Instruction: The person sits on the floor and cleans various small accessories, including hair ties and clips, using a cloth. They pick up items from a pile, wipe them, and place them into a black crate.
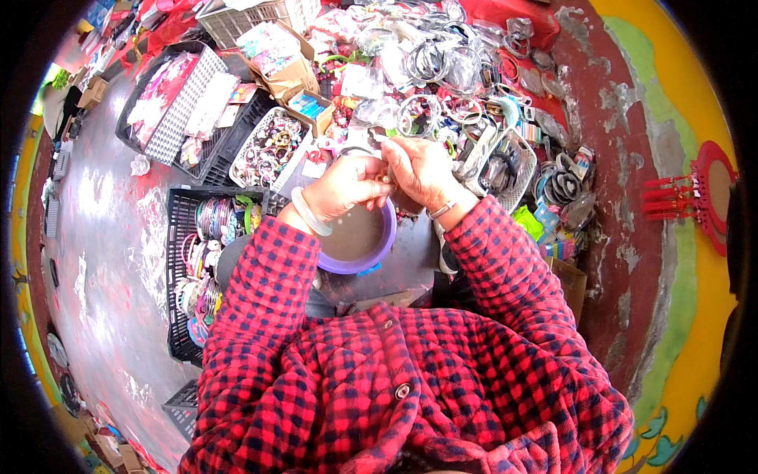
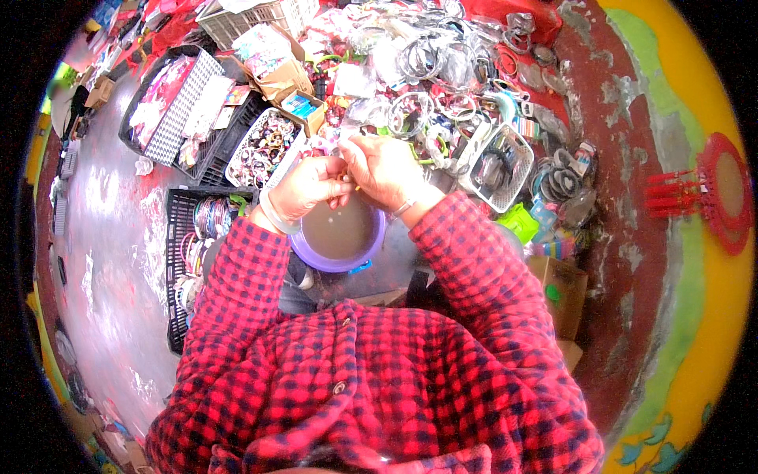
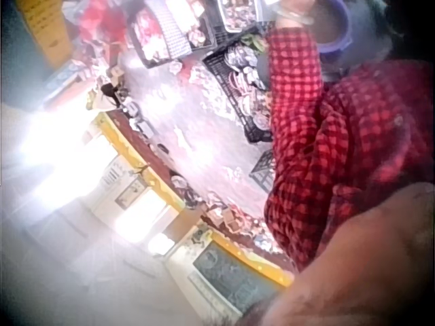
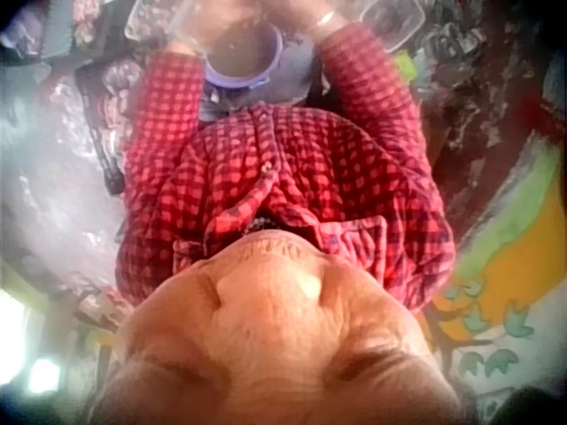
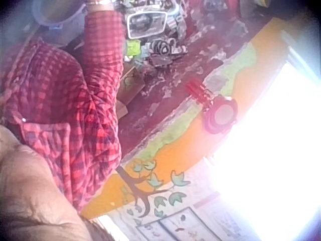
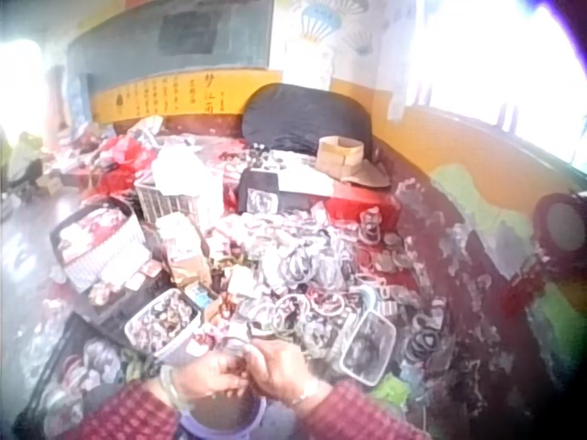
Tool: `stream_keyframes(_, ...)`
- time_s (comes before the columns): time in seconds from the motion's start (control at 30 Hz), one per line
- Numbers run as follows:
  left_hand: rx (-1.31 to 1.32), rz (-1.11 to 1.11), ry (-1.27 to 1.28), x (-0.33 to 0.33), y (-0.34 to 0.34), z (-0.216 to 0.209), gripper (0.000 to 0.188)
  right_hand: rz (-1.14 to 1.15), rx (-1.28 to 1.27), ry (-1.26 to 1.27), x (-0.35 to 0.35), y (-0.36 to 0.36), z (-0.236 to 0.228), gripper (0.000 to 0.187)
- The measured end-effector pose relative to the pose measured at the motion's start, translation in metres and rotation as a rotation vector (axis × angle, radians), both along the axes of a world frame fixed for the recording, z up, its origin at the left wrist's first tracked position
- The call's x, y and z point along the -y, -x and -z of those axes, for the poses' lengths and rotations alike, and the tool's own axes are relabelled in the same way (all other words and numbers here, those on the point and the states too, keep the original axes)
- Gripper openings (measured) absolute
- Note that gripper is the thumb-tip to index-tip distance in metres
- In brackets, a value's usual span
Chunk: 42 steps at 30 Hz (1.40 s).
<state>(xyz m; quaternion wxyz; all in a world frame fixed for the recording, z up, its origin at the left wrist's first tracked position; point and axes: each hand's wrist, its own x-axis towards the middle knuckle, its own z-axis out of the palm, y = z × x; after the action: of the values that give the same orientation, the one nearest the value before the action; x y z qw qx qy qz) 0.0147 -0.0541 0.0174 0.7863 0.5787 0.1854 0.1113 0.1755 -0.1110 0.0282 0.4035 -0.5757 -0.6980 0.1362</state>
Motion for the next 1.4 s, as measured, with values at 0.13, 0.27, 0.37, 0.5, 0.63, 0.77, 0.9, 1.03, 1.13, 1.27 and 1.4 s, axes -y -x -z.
stream_keyframes(0.13,0.044,-0.024,-0.033,0.003,-0.001,-0.008,0.014,-0.010,-0.007,-0.010,0.000,-0.007,-0.003,0.030)
stream_keyframes(0.27,0.138,-0.069,-0.013,0.002,0.004,-0.018,0.018,0.082,-0.362,0.122,-0.003,-0.024,-0.007,0.040)
stream_keyframes(0.37,0.198,-0.053,-0.003,-0.001,0.007,-0.012,0.022,0.026,-0.483,0.141,-0.005,-0.026,0.002,0.043)
stream_keyframes(0.5,0.298,-0.111,0.096,-0.001,0.015,-0.018,0.019,-0.004,-0.744,0.301,-0.005,-0.029,-0.012,0.048)
stream_keyframes(0.63,0.378,-0.123,0.149,-0.004,0.017,-0.008,0.025,-0.063,-0.983,0.382,-0.004,-0.031,-0.006,0.043)
stream_keyframes(0.77,0.457,-0.153,0.182,-0.004,0.017,-0.006,0.026,-0.059,-1.110,0.402,-0.011,-0.036,0.012,0.042)
stream_keyframes(0.9,0.470,-0.132,0.274,-0.007,0.018,-0.004,0.028,0.000,-1.042,0.408,-0.014,-0.040,0.012,0.042)
stream_keyframes(1.03,0.510,-0.127,0.307,-0.008,0.018,0.000,0.026,0.020,-1.104,0.436,-0.014,-0.038,0.008,0.042)
stream_keyframes(1.13,0.563,-0.159,0.348,-0.008,0.018,0.002,0.025,-0.025,-1.211,0.509,-0.017,-0.043,0.019,0.038)
stream_keyframes(1.27,0.561,-0.254,0.333,-0.012,0.018,0.005,0.024,0.204,-1.482,0.504,-0.019,-0.039,0.027,0.027)
stream_keyframes(1.4,0.774,-0.207,0.414,-0.018,0.018,-0.005,0.025,0.523,-1.411,0.558,-0.027,-0.046,0.040,0.037)
